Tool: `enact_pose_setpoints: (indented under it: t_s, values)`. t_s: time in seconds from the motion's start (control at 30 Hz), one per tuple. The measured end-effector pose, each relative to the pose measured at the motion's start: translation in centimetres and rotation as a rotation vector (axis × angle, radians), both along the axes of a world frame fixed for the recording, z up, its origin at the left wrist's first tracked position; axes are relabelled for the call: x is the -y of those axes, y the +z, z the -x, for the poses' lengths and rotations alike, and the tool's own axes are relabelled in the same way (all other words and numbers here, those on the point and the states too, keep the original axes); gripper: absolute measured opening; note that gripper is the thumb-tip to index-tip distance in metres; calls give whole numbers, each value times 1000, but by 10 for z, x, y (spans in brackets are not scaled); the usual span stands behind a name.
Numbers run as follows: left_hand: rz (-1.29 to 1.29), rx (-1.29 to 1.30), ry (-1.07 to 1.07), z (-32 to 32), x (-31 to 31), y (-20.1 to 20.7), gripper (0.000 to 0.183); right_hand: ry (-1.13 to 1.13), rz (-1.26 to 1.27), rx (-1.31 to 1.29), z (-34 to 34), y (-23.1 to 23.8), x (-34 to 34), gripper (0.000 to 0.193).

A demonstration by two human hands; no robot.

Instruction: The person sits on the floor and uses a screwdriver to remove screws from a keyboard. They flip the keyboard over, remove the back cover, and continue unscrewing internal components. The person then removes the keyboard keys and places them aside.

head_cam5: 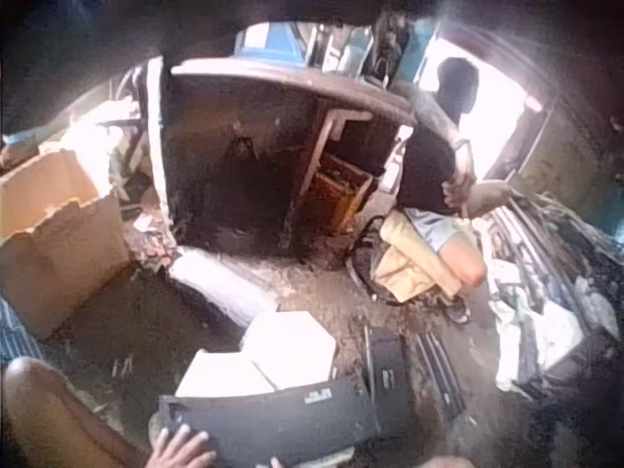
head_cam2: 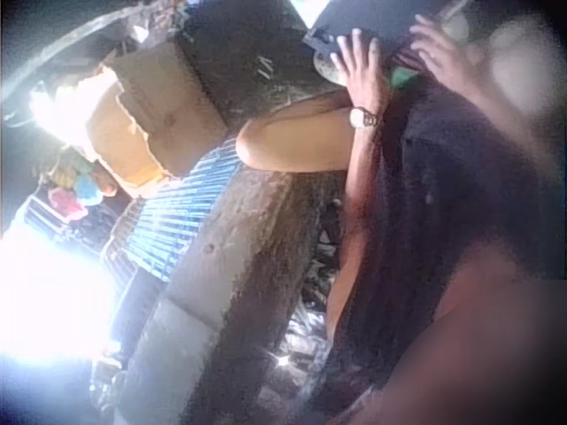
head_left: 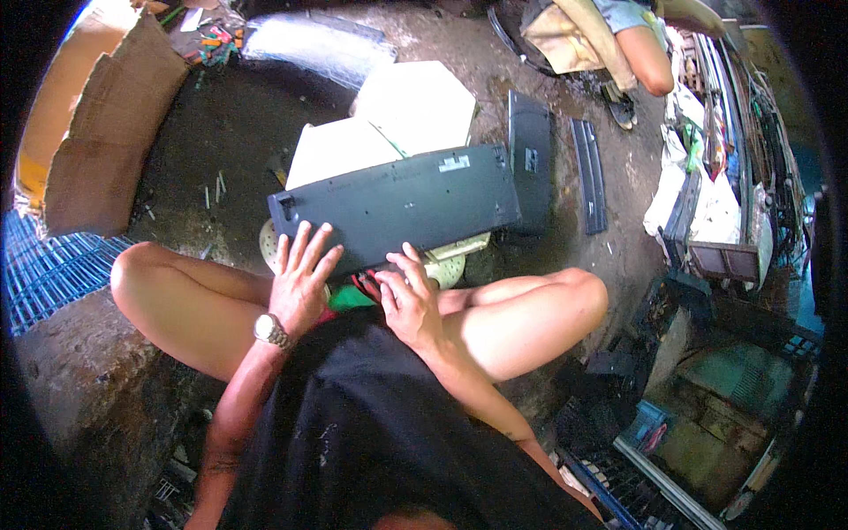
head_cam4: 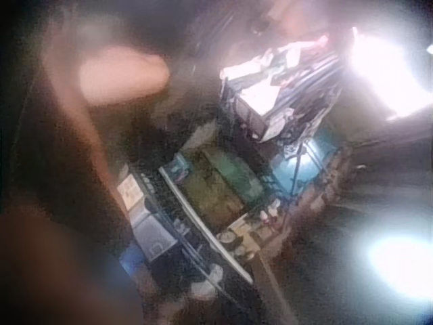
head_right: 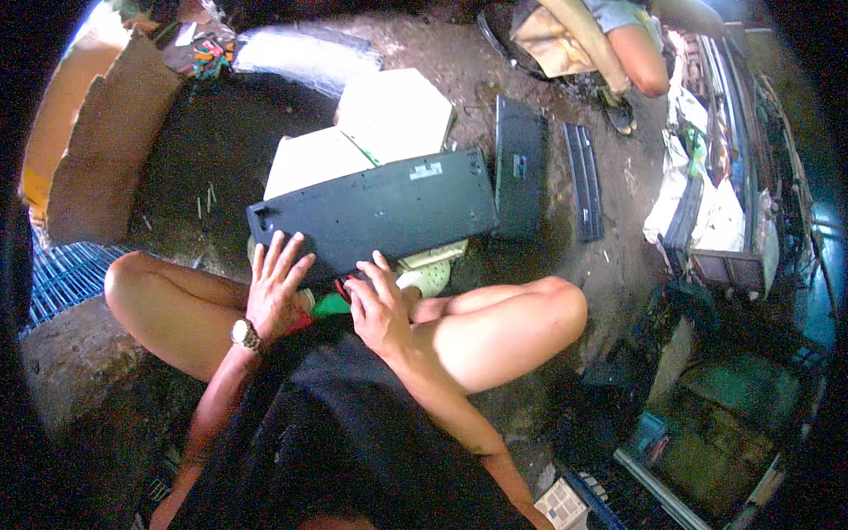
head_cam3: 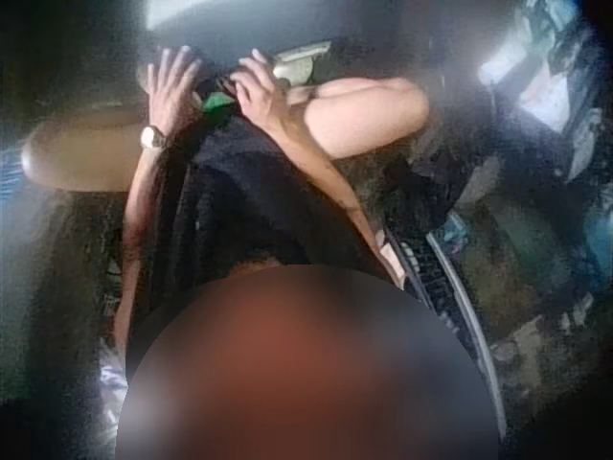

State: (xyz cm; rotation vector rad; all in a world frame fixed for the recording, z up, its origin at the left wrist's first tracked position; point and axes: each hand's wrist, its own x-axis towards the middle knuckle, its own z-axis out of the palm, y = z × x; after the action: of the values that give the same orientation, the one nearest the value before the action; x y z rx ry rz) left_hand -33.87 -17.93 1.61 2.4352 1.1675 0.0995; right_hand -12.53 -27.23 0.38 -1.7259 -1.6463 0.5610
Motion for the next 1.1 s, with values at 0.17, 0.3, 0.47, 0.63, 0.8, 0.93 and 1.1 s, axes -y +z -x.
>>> enact_pose_setpoints:
  t_s: [0.17, 0.3, 0.47, 0.63, 0.8, 0.93, 1.1]
  values:
    - [-129, 402, 292, 7, -4, 4, 89, -300, -82, 93, -97, 13, -18, 23]
    - [644, 994, 1147, -5, -12, -5, 74, -647, 34, 217, -182, -7, -66, 37]
    - [670, 1007, 1110, -10, -19, -22, 71, -621, 457, 53, -224, -31, -111, 54]
    - [660, 1135, 1207, 0, -16, -25, 65, -667, 151, -312, -205, 32, -79, 37]
    - [749, 1236, 1236, 4, -22, -24, 59, -658, -105, -400, -163, 125, -43, 38]
    - [762, 1285, 1181, 3, -26, -30, 54, -657, -38, -247, -146, 156, -26, 40]
    - [760, 1239, 1219, 6, -24, -30, 54, -688, 14, 7, -145, 163, -15, 45]
